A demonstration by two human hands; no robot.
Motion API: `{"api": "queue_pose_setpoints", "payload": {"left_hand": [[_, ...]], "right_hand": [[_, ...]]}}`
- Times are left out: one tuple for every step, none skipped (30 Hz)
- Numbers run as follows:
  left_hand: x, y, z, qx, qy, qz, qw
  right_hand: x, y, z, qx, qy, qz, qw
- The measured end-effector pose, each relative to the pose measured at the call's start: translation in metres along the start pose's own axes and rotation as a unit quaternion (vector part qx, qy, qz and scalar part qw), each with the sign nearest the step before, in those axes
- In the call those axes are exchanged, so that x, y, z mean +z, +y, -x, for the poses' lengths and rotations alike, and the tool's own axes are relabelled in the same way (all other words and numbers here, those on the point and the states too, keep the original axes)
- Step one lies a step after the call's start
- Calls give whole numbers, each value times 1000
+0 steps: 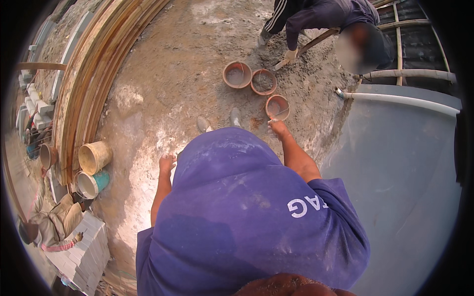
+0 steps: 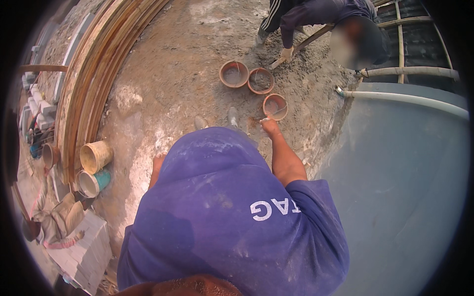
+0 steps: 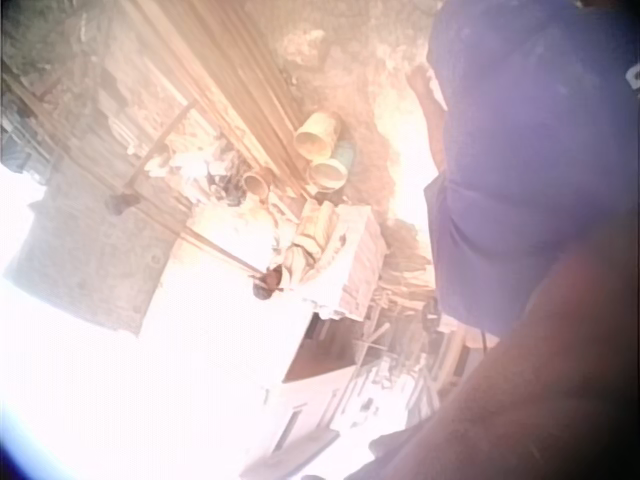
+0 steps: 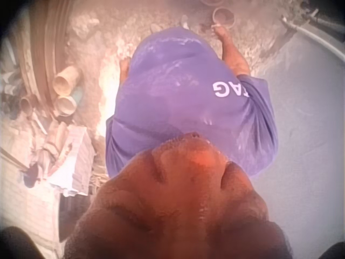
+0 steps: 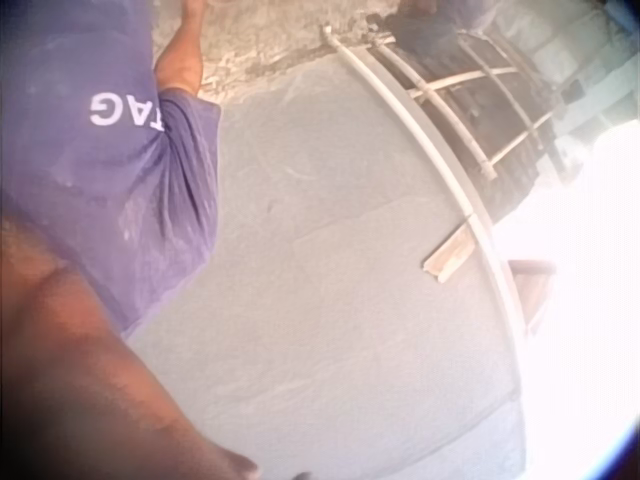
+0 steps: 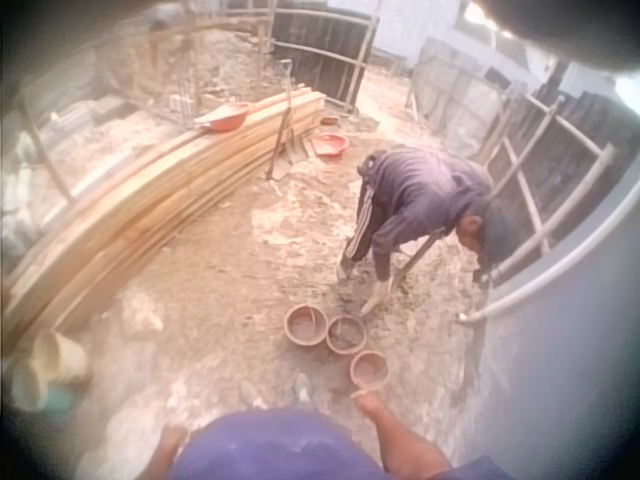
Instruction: The person walks around a construction site, picks up buckets filled with wet concrete, and carries them to a specific area. They then hand the buckets to other workers who are mixing materials nearby.
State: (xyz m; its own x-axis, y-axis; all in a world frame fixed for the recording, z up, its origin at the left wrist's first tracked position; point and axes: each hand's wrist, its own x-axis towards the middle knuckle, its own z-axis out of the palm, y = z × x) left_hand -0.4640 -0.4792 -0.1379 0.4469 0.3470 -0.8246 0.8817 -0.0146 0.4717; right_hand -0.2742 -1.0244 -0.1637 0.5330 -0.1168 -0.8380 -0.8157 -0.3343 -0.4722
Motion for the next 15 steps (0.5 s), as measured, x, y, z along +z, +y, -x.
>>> {"api": "queue_pose_setpoints", "payload": {"left_hand": [[1,0,0,-7,4,10,1000],[2,-3,-2,-13,7,19,1000],[3,-5,-4,-20,11,29,999],[4,-8,-5,-22,9,39,999],[5,-11,-7,-23,7,48,999],[6,-15,-8,-25,5,58,998],[6,-18,-10,-22,4,58,998],[7,-21,-11,-18,4,57,998],[7,-22,-11,-15,3,57,998],[7,-24,-12,-16,4,53,998],[7,-23,-10,-18,4,48,999],[7,-21,-8,-19,4,44,999],[8,-19,-6,-20,8,36,999],[8,-16,-4,-20,9,28,999],[9,-13,-2,-20,11,21,1000]], "right_hand": [[0,0,0,-5,-2,9,1000],[0,-1,0,-10,-4,18,1000],[0,-2,2,-15,-6,26,1000],[0,-3,3,-9,0,26,1000],[1,-5,5,-3,6,26,1000],[2,-7,8,4,12,25,1000],[2,-9,10,3,13,27,1000],[3,-11,13,2,14,28,1000],[3,-14,16,1,14,30,999],[4,-17,19,8,15,23,1000],[4,-16,21,15,17,17,1000],[4,-17,22,22,19,11,1000],[5,-17,22,11,9,10,1000],[3,-13,19,2,2,10,1000],[1,-9,16,-8,-6,9,1000]]}}
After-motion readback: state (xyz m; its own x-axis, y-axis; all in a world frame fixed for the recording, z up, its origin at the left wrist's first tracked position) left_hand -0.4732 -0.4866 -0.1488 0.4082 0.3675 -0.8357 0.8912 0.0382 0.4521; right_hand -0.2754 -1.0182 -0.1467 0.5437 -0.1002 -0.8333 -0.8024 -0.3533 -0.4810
